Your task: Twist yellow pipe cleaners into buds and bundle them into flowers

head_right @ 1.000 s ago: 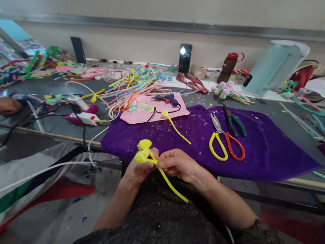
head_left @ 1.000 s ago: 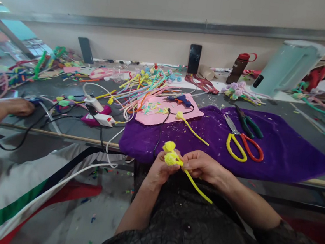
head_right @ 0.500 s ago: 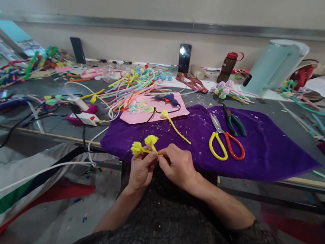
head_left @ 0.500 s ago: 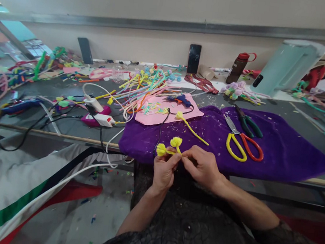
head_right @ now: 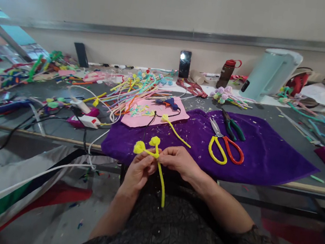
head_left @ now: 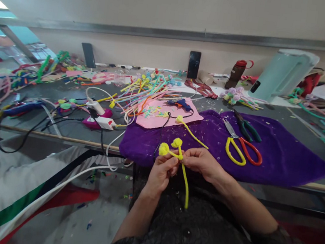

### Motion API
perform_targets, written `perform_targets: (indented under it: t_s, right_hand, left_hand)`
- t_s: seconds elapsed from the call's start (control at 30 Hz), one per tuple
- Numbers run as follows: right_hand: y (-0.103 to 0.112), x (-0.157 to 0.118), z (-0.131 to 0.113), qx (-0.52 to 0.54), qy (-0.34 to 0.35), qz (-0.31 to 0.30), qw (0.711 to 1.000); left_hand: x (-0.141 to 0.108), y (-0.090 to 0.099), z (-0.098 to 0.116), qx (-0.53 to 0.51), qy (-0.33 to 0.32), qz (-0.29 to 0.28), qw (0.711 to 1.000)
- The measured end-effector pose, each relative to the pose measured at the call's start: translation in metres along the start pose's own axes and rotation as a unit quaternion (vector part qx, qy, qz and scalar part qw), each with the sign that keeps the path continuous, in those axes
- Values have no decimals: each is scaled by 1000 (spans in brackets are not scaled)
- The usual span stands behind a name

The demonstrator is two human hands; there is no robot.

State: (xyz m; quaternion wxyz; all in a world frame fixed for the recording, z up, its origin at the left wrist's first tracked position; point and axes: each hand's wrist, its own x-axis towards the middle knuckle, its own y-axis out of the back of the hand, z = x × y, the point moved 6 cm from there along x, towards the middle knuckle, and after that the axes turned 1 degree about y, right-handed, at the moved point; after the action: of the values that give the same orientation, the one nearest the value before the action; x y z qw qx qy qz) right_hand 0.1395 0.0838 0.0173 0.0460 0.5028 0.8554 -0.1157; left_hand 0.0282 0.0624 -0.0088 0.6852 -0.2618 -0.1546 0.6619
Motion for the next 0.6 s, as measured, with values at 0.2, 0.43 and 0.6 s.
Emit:
perform_targets:
  t_s: [0.2, 0.43, 0.6]
  right_hand:
    - [0, 0, 1, -18, 1, -6, 1000]
    - [7, -6, -7, -92, 44, -2, 995]
    - [5, -6, -9, -127, 68, 17, 990]
  left_hand:
    - [4, 6, -1, 6, 8, 38, 999]
    - [6, 7, -4, -3, 43, 36, 998]
    - [5, 5, -5, -9, 41, 38, 998]
